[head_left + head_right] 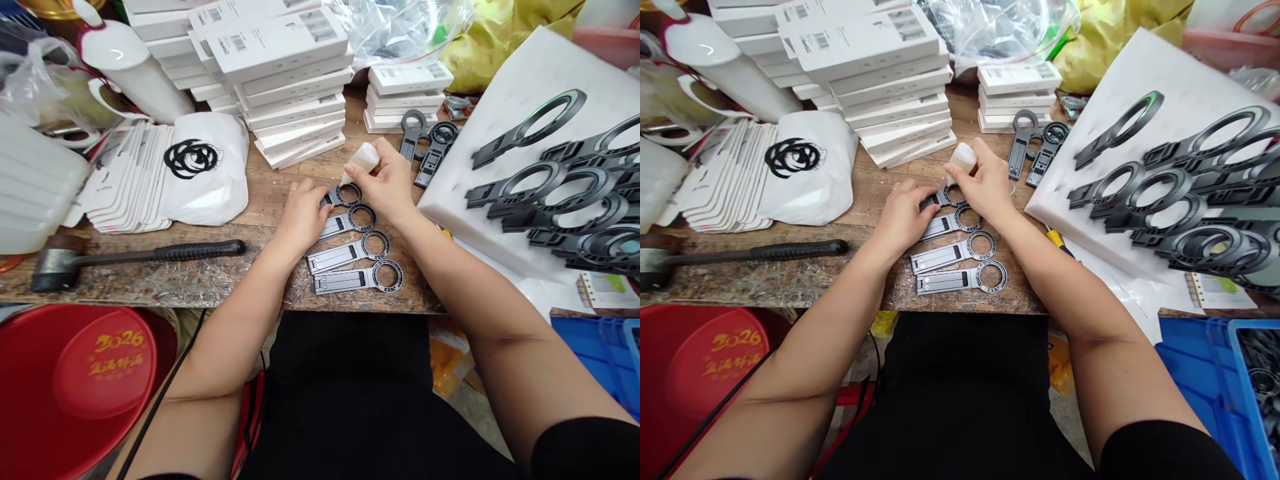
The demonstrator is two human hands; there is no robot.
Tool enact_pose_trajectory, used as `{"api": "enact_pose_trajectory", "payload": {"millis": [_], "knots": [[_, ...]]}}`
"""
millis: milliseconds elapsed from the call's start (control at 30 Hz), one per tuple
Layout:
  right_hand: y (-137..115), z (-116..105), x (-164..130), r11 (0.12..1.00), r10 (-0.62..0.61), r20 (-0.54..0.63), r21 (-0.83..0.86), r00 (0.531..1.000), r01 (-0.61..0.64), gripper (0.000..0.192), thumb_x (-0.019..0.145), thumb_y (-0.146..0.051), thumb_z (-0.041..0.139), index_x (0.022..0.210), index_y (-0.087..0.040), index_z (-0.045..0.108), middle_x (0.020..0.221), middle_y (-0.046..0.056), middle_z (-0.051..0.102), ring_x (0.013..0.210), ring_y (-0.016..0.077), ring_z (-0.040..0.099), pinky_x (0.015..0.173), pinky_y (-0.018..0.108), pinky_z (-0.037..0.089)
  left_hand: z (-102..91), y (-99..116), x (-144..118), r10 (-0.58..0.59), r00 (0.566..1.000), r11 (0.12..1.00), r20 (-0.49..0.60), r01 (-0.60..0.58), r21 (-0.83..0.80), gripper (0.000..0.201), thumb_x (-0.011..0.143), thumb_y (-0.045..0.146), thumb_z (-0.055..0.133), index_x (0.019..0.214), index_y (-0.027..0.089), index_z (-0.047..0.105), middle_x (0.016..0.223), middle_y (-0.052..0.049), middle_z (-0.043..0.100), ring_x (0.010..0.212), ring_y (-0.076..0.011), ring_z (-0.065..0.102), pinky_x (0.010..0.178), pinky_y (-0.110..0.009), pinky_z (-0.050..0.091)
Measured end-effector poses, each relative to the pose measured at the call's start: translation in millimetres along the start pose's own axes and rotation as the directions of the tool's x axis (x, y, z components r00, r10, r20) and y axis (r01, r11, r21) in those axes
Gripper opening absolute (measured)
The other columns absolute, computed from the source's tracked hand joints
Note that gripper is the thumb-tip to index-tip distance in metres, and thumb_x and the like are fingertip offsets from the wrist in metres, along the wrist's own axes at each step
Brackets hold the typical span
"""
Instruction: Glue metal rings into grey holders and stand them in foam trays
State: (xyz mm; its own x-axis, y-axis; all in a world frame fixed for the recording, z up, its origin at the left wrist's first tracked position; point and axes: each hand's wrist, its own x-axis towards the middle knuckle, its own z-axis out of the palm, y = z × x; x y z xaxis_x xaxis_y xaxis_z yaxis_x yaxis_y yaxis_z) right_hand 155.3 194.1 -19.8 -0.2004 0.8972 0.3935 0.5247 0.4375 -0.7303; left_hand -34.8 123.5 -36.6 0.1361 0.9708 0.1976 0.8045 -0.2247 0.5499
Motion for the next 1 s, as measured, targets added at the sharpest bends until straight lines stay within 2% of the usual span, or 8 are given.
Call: {"api": "enact_pose_trajectory", "payload": {"millis": [200, 467, 567, 800, 1000], "knots": [[9, -11, 7, 1.000, 0.002, -0.027, -0.021, 1.000, -0.003, 0.066, 0.077, -0.091, 0.068, 0.089, -0.027, 0.061, 0.086, 0.002, 0.070, 0.081, 0.0224, 0.063, 0.084, 0.046, 0.058, -1.3, 2, 0, -0.012, 1.000, 1.000, 0.015, 0.012, 0.009, 0.030, 0.097, 0.021, 0.063, 0.124, 0.017, 0.077, 0.121, -0.013, 0.070, 0.120, -0.0346, 0.060, 0.111, -0.054, 0.051], [15, -30, -8, 1.000, -0.014, -0.036, -0.013, 0.999, 0.014, 0.062, 0.078, -0.086, 0.074, 0.094, -0.027, 0.064, 0.088, 0.002, 0.069, 0.089, 0.0253, 0.066, 0.087, 0.048, 0.059, -1.9, 1, 0, -0.007, 1.000, 1.000, 0.018, 0.007, 0.010, 0.031, 0.098, 0.022, 0.064, 0.126, 0.019, 0.076, 0.123, -0.012, 0.071, 0.120, -0.0343, 0.060, 0.112, -0.055, 0.050], [13, -32, -15, 1.000, -0.028, -0.045, -0.007, 0.999, 0.027, 0.060, 0.079, -0.085, 0.073, 0.094, -0.027, 0.064, 0.082, 0.001, 0.064, 0.091, 0.0266, 0.066, 0.085, 0.050, 0.059, -1.2, 1, -1, -0.008, 1.000, 1.000, 0.013, 0.008, 0.012, 0.032, 0.099, 0.022, 0.063, 0.128, 0.020, 0.076, 0.123, -0.012, 0.071, 0.119, -0.0342, 0.060, 0.111, -0.055, 0.050], [7, -31, -22, 1.000, -0.012, -0.071, -0.006, 0.997, 0.011, 0.066, 0.077, -0.092, 0.068, 0.083, -0.027, 0.059, 0.073, -0.001, 0.059, 0.078, 0.0232, 0.063, 0.077, 0.046, 0.060, -1.0, 2, 0, -0.013, 1.000, 1.000, 0.005, 0.013, 0.010, 0.033, 0.097, 0.022, 0.065, 0.127, 0.018, 0.076, 0.122, -0.012, 0.072, 0.118, -0.0344, 0.061, 0.112, -0.055, 0.050], [12, -28, -12, 1.000, -0.019, -0.067, -0.012, 0.998, 0.018, 0.065, 0.077, -0.090, 0.070, 0.087, -0.027, 0.061, 0.079, 0.001, 0.064, 0.085, 0.0255, 0.066, 0.085, 0.049, 0.061, -2.1, 1, 1, -0.007, 1.000, 1.000, 0.014, 0.007, 0.004, 0.031, 0.097, 0.022, 0.065, 0.126, 0.019, 0.076, 0.122, -0.012, 0.071, 0.119, -0.0343, 0.061, 0.112, -0.055, 0.050]]}}
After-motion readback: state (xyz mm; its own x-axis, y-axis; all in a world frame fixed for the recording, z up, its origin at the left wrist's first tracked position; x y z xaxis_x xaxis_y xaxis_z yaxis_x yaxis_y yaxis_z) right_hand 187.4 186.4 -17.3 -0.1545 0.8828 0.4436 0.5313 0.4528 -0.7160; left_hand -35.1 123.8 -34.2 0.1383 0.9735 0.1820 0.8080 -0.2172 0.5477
